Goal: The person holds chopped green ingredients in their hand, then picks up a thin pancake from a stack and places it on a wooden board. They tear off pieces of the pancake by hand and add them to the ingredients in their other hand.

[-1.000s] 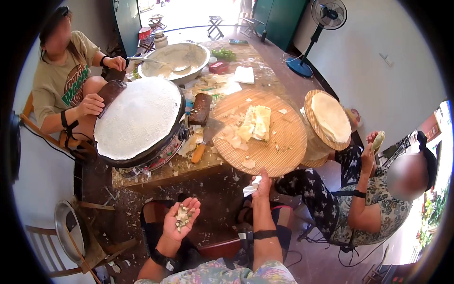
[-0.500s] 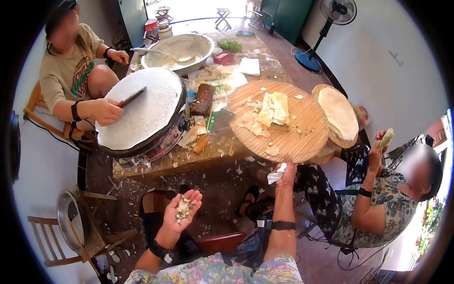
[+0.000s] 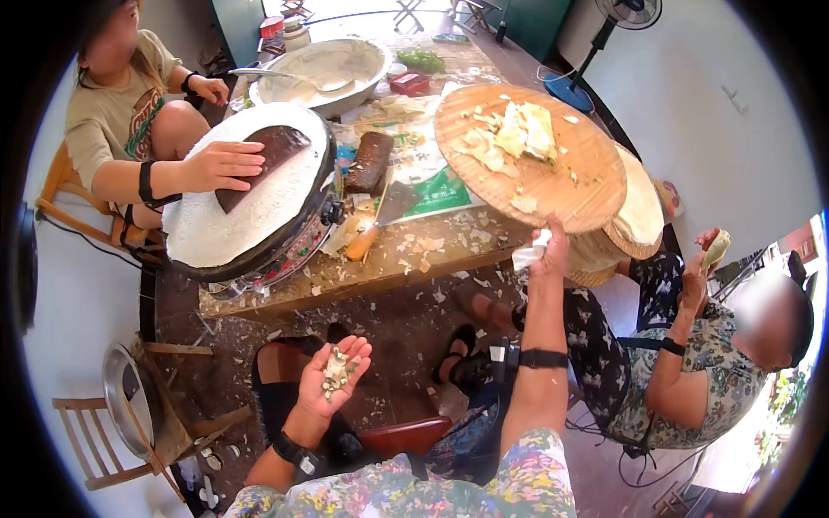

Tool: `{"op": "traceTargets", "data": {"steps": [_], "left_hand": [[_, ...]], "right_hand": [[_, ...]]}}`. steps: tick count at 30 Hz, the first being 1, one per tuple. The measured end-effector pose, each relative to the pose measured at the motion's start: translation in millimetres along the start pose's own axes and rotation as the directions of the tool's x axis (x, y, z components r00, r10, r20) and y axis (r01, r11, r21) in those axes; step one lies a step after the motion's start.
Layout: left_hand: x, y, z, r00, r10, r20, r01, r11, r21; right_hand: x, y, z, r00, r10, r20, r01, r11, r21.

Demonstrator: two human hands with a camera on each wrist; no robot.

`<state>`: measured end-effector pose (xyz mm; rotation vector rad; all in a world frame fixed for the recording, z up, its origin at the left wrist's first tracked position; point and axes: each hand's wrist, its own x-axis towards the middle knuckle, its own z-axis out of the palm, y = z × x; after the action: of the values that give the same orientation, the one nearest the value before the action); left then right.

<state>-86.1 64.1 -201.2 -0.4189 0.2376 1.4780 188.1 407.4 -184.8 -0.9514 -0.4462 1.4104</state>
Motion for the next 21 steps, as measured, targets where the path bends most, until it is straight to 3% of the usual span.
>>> {"op": "traceTargets", "data": {"steps": [3,6,11,21], "left_hand": [[3.3,-0.6,-0.4,1.000,0.008,-0.020,-0.008,1.000,-0.005],[7.9,3.8,-4.8,0.999,0.001,-0.039,-0.003,0.999,-0.052],[9.5,7.8,-5.4,0.999,0.008,-0.054,-0.013,0.995,-0.097],[17.9,15.1,-9.0,0.995,0.029,-0.096,-0.037,0.996,-0.084]], "right_hand": [[22.1,4.7,19.7,0.997,0.027,0.073,-0.028,1.000,0.011],[37.5,15.7,43.7,0.974,0.191,0.122,-0.196,0.980,0.029],[71.4,46.4,54.0,0.974,0.209,0.086,-0.218,0.970,0.111],[108.3,78.3,63.2,0.965,0.260,-0.023,-0.258,0.963,0.084]]}}
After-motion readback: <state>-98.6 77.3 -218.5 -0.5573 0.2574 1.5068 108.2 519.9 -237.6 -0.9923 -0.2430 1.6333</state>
